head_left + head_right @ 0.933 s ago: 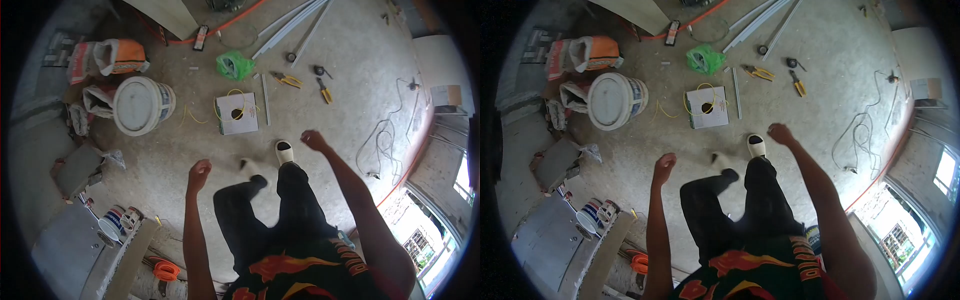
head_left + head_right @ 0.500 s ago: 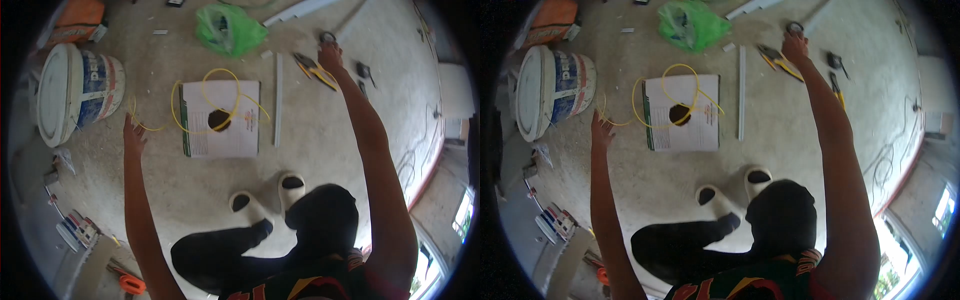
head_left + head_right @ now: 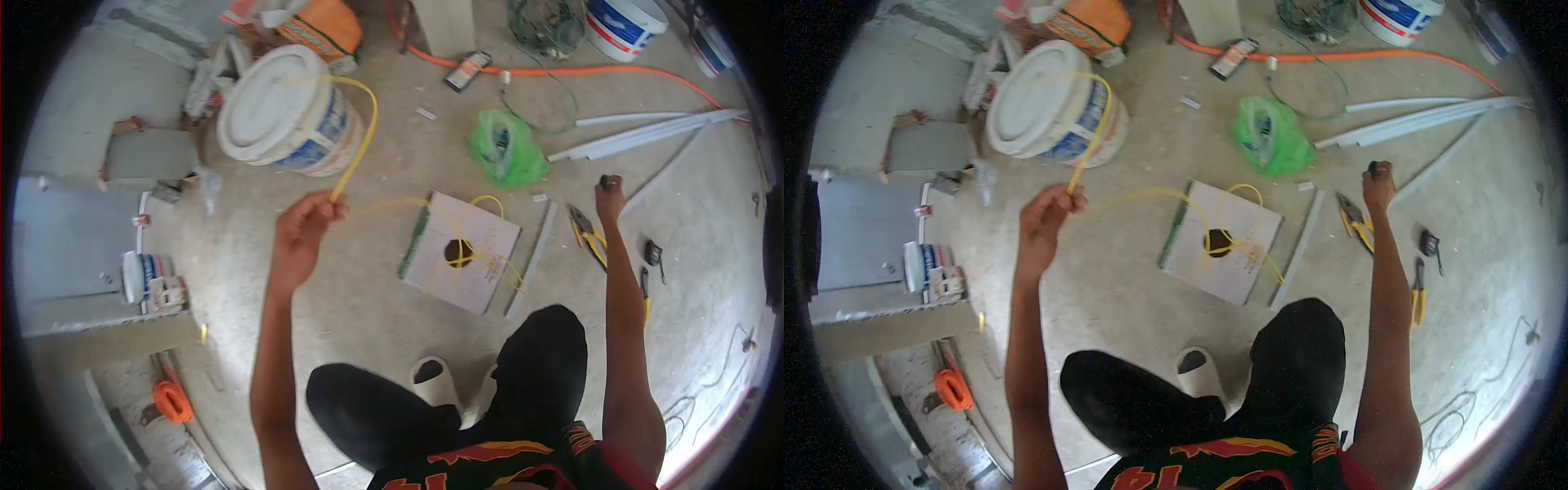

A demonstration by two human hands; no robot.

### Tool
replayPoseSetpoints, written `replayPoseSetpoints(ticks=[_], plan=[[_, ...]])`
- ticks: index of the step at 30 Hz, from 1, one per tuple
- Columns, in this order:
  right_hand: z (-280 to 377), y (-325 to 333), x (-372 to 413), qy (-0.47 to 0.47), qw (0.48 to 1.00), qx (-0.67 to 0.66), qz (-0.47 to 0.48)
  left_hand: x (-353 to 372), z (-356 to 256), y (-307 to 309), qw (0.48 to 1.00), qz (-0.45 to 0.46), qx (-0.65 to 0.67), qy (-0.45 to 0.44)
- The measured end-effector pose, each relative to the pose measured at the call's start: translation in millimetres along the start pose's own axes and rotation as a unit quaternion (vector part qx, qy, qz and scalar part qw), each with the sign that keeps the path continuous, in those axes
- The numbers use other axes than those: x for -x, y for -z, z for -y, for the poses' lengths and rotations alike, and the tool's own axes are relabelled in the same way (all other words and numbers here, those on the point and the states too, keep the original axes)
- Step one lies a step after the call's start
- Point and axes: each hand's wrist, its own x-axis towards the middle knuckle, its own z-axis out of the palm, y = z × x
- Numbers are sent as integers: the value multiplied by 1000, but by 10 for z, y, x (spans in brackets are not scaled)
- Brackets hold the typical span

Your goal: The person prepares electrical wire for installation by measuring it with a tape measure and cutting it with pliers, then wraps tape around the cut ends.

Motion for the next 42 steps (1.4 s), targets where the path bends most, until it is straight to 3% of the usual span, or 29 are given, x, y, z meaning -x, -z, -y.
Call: replayPoseSetpoints(ticks=[1,3,4,5,6,8,9,10,11,13,14,16,17,20,22,24,25,26,27,29,30,31,33,34,36,37,39,40,42], plan=[[235,98,17,-5,982,-190,21,140,-123,48,1000,-12,11,22],[595,341,252,-25,842,-535,66,469,-263,69,999,-12,15,45],[857,564,477,8,825,-556,103,643,-348,-28,997,-43,22,62],[1245,806,782,40,806,-574,141,771,-587,-161,984,-88,-37,153],[1555,1012,1103,71,786,-589,174,916,-659,-298,988,-108,-27,110],[1941,1308,1639,37,651,-667,360,1223,-764,-452,992,-85,-39,90],[2390,1617,1992,117,862,-340,356,1364,-799,-510,994,-70,2,83],[2529,1500,2282,112,785,-483,372,1497,-826,-551,996,-52,8,71],[2720,1498,2526,10,685,-535,494,1618,-838,-590,997,-34,14,62],[2934,1402,2873,32,567,-582,582,1756,-794,-660,1000,-21,11,7],[3049,1416,3003,27,556,-596,579,1863,-752,-662,1000,-13,9,-14],[3292,1431,3117,25,534,-621,573,2081,-562,-529,997,-12,67,33],[3366,1446,3155,58,586,-592,550,2118,-512,-492,994,-13,98,53],[3503,1411,3262,137,710,-509,467,2070,-368,-509,977,-193,19,84],[3506,1508,3378,299,817,-353,345,1906,-743,-527,964,-261,-16,58],[3479,1564,3531,451,857,-158,191,1751,-905,-599,956,-289,-49,31],[3467,1595,3632,458,859,-153,173,1703,-816,-642,966,-248,-69,6],[3454,1605,3720,468,858,-152,145,1670,-1092,-645,977,-161,-5,137],[3312,1471,3791,510,841,-113,141,1614,-865,-788,979,-191,37,54],[3192,1404,3871,501,847,-2,178,1472,-884,-873,974,-194,-106,56],[3197,1456,3894,455,859,-5,235,1433,-995,-899,978,-199,-50,38],[3138,1462,3828,488,839,-39,237,1418,-881,-912,982,-185,-31,-1],[2983,1467,3642,450,776,-35,440,1437,-973,-842,987,-154,-20,30],[2909,1440,3564,356,761,-164,517,1507,-917,-818,990,-133,-21,33],[2845,1404,3374,150,651,-397,629,1599,-722,-773,994,-81,-41,-62],[2860,1355,3315,128,616,-465,623,1579,-655,-736,991,-55,-53,-110],[2989,1438,3275,78,531,-590,603,1583,-683,-659,996,75,51,17],[3021,1498,3230,47,532,-599,597,1596,-672,-650,981,141,99,84],[2979,1079,3151,77,583,-555,588,1610,-320,-693,959,131,202,148]])
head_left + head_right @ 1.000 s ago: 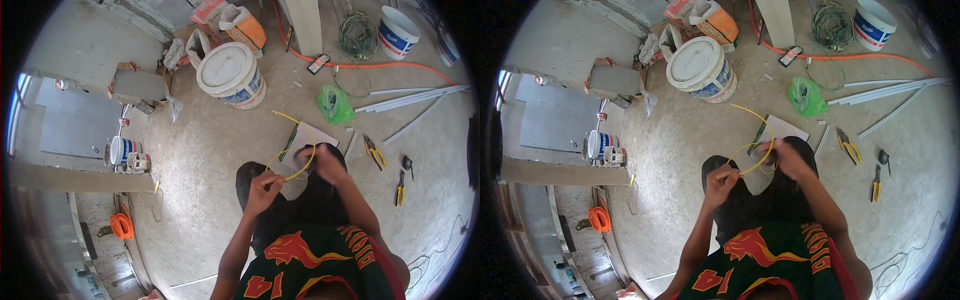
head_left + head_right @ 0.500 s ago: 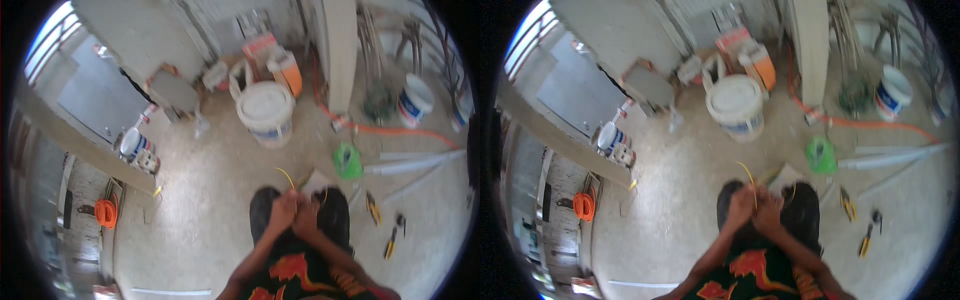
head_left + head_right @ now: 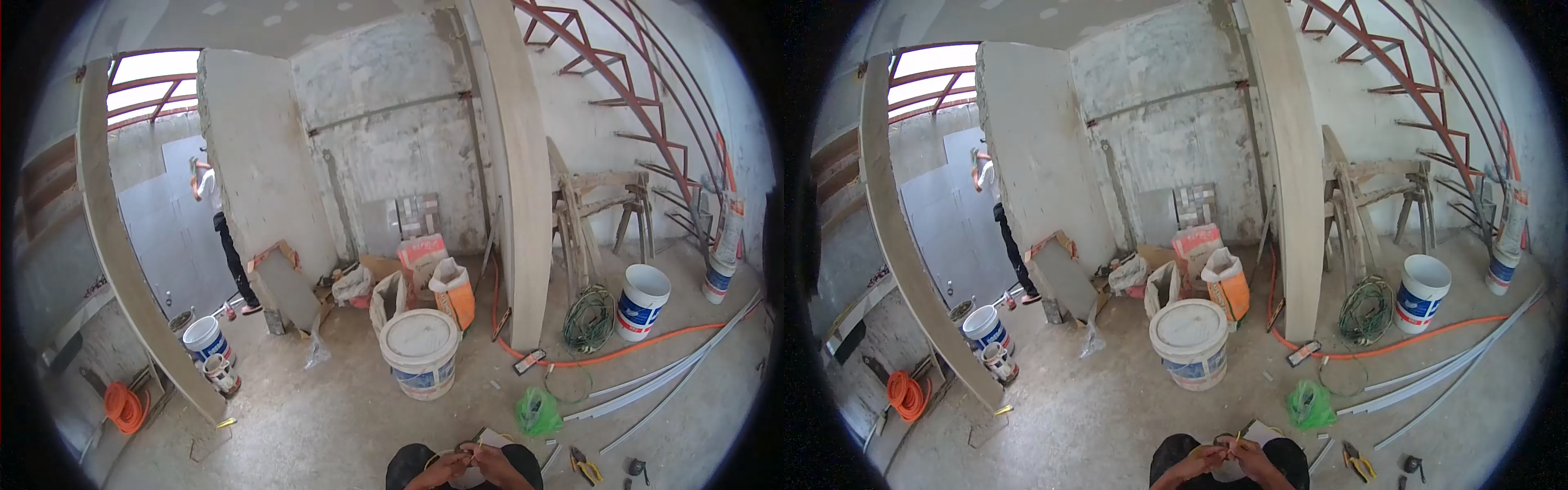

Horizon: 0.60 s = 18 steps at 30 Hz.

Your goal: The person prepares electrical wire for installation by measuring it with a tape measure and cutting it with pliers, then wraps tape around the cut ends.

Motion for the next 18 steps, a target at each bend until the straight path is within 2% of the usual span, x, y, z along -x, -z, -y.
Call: replayPoseSetpoints(ticks=[1,2,5,7,13,16,18], plan=[[-116,79,-80,-6,999,34,-10,-22,77,19,999,-26,16,-9],[-99,24,-63,51,990,128,-44,-39,152,22,997,-60,10,-37],[27,-242,14,200,895,370,-150,-128,369,-29,984,-142,-6,-108],[14,-351,29,217,871,395,-198,-199,500,-50,977,-164,-11,-137],[168,-310,220,108,923,298,-220,-248,841,-33,970,-167,-7,-176],[323,-303,424,5,951,240,-195,-274,1045,38,968,-157,0,-194],[403,-351,552,-28,956,244,-163,-295,1023,57,968,-156,-6,-196]])
